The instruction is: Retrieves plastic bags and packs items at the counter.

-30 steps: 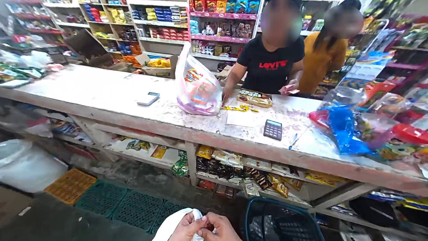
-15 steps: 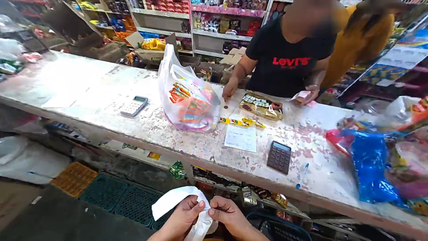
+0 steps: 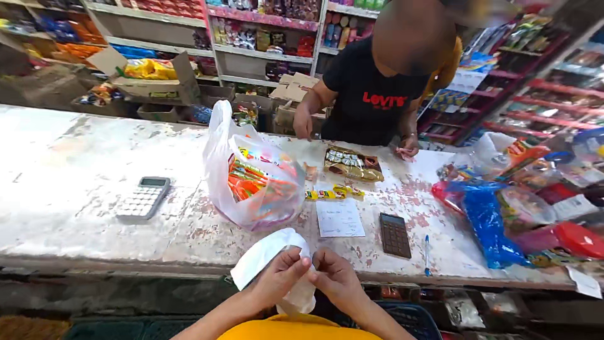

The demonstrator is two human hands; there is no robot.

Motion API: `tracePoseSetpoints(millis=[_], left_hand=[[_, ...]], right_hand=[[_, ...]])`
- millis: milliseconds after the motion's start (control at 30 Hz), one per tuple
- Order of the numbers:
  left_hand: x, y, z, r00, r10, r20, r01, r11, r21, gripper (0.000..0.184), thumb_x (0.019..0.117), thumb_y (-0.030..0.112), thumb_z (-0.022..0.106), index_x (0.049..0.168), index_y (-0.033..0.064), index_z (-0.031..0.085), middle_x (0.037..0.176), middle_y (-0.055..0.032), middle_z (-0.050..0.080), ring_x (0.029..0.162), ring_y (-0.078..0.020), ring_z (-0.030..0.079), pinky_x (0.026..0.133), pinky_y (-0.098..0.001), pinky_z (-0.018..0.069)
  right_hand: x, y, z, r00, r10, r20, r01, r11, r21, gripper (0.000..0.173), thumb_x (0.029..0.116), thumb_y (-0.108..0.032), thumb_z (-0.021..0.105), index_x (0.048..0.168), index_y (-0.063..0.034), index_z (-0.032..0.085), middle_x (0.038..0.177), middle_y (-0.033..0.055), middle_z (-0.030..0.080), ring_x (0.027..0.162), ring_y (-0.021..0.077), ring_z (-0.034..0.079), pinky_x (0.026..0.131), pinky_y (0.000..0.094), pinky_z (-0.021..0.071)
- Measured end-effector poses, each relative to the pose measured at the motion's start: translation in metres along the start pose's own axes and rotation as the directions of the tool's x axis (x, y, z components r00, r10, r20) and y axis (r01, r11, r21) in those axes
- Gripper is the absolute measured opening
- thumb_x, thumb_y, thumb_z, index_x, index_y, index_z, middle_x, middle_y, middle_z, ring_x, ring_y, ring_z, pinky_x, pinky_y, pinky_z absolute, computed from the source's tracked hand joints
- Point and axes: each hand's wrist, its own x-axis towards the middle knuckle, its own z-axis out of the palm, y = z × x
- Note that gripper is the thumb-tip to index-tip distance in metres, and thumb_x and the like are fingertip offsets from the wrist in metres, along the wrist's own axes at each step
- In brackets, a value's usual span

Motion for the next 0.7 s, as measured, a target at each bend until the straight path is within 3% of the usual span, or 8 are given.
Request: tracePoseSetpoints(millis=[100, 167, 333, 367, 433, 533, 600, 700], left_hand=[[0.013, 0.004, -0.013, 1.0, 0.0, -0.006, 0.0, 0.998, -0.07, 0.018, 0.1038, 0.039, 0.057, 0.089, 0.0324, 0.064, 0.08, 0.0206, 0.067, 0.075, 0.009, 0.063, 0.07, -0.0139, 0.0544], [0.018, 0.005, -0.021, 0.999, 0.031, -0.022, -0.032, 0.998, -0.059, 0.014, 0.102, 0.041, 0.059, 0.095, 0.0331, 0.067, 0.085, 0.0207, 0.07, 0.078, 0.0093, 0.064, 0.072, -0.0136, 0.0546], [0.025, 0.002, -0.036, 0.983, 0.141, -0.116, -0.116, 0.973, 0.199, 0.024, 0.1003, 0.042, 0.063, 0.104, 0.0211, 0.072, 0.091, 0.0134, 0.072, 0.082, 0.0034, 0.066, 0.077, -0.0196, 0.0573], [0.026, 0.003, -0.034, 0.982, 0.134, -0.13, -0.108, 0.976, 0.19, 0.021, 0.0999, 0.043, 0.063, 0.104, 0.0239, 0.071, 0.089, 0.0155, 0.071, 0.08, 0.005, 0.065, 0.074, -0.0173, 0.056], [0.024, 0.011, -0.026, 0.992, 0.054, -0.112, -0.042, 0.993, 0.107, 0.015, 0.0961, 0.046, 0.064, 0.104, 0.0338, 0.07, 0.094, 0.0214, 0.072, 0.085, 0.0094, 0.066, 0.078, -0.0131, 0.0556], [0.027, 0.022, -0.015, 0.993, -0.024, -0.119, 0.027, 0.999, 0.023, 0.004, 0.093, 0.036, 0.071, 0.093, 0.0346, 0.075, 0.086, 0.0191, 0.075, 0.079, 0.0086, 0.068, 0.075, -0.0123, 0.0566], [0.035, 0.022, -0.012, 0.998, 0.051, -0.035, -0.05, 0.999, 0.01, 0.009, 0.0986, 0.039, 0.063, 0.097, 0.0358, 0.071, 0.09, 0.021, 0.073, 0.082, 0.0106, 0.066, 0.076, -0.0108, 0.0555], [0.042, 0.025, 0.003, 0.993, 0.001, -0.122, -0.018, 0.99, -0.139, 0.013, 0.0972, 0.046, 0.061, 0.097, 0.0359, 0.07, 0.086, 0.0189, 0.072, 0.081, 0.0081, 0.067, 0.076, -0.0131, 0.0569]], right_hand=[[0.018, -0.003, 0.006, 0.997, -0.078, -0.005, 0.076, 0.978, -0.193, 0.026, 0.1024, -0.02, 0.062, 0.088, 0.0017, 0.061, 0.078, -0.0012, 0.06, 0.074, -0.0043, 0.057, 0.072, 0.0143, 0.0505], [0.026, -0.003, 0.005, 0.996, -0.093, -0.009, 0.091, 0.989, -0.119, 0.024, 0.1041, -0.02, 0.059, 0.091, -0.0002, 0.062, 0.081, -0.0038, 0.062, 0.078, -0.0054, 0.059, 0.075, 0.0151, 0.052], [0.039, -0.001, 0.0, 1.0, -0.021, 0.003, 0.02, 0.985, 0.169, 0.011, 0.1042, -0.013, 0.056, 0.095, -0.0103, 0.061, 0.084, -0.0134, 0.06, 0.078, -0.0069, 0.057, 0.072, 0.0149, 0.0503], [0.041, 0.001, 0.0, 1.0, -0.027, 0.013, 0.024, 0.981, 0.195, 0.01, 0.103, -0.011, 0.057, 0.095, -0.0083, 0.062, 0.085, -0.0119, 0.061, 0.078, -0.006, 0.058, 0.072, 0.0157, 0.0513], [0.042, 0.005, -0.001, 0.998, -0.052, 0.044, 0.041, 0.973, 0.227, 0.01, 0.101, -0.01, 0.061, 0.093, -0.0053, 0.063, 0.085, -0.0098, 0.062, 0.079, -0.0058, 0.058, 0.073, 0.0157, 0.0508], [0.045, 0.006, -0.008, 0.987, -0.127, 0.099, 0.093, 0.952, 0.291, 0.009, 0.0999, -0.007, 0.063, 0.092, -0.0039, 0.062, 0.086, -0.0087, 0.062, 0.081, -0.006, 0.057, 0.075, 0.0153, 0.0495], [0.049, 0.003, -0.017, 0.979, -0.171, 0.11, 0.127, 0.937, 0.326, 0.009, 0.1013, -0.009, 0.062, 0.093, -0.0061, 0.062, 0.088, -0.0094, 0.062, 0.083, -0.0062, 0.057, 0.076, 0.015, 0.0495], [0.052, 0.0, -0.028, 0.982, -0.175, 0.075, 0.133, 0.912, 0.388, 0.01, 0.1021, -0.01, 0.06, 0.093, -0.0111, 0.063, 0.091, -0.0121, 0.064, 0.085, -0.0064, 0.059, 0.076, 0.0156, 0.051]])
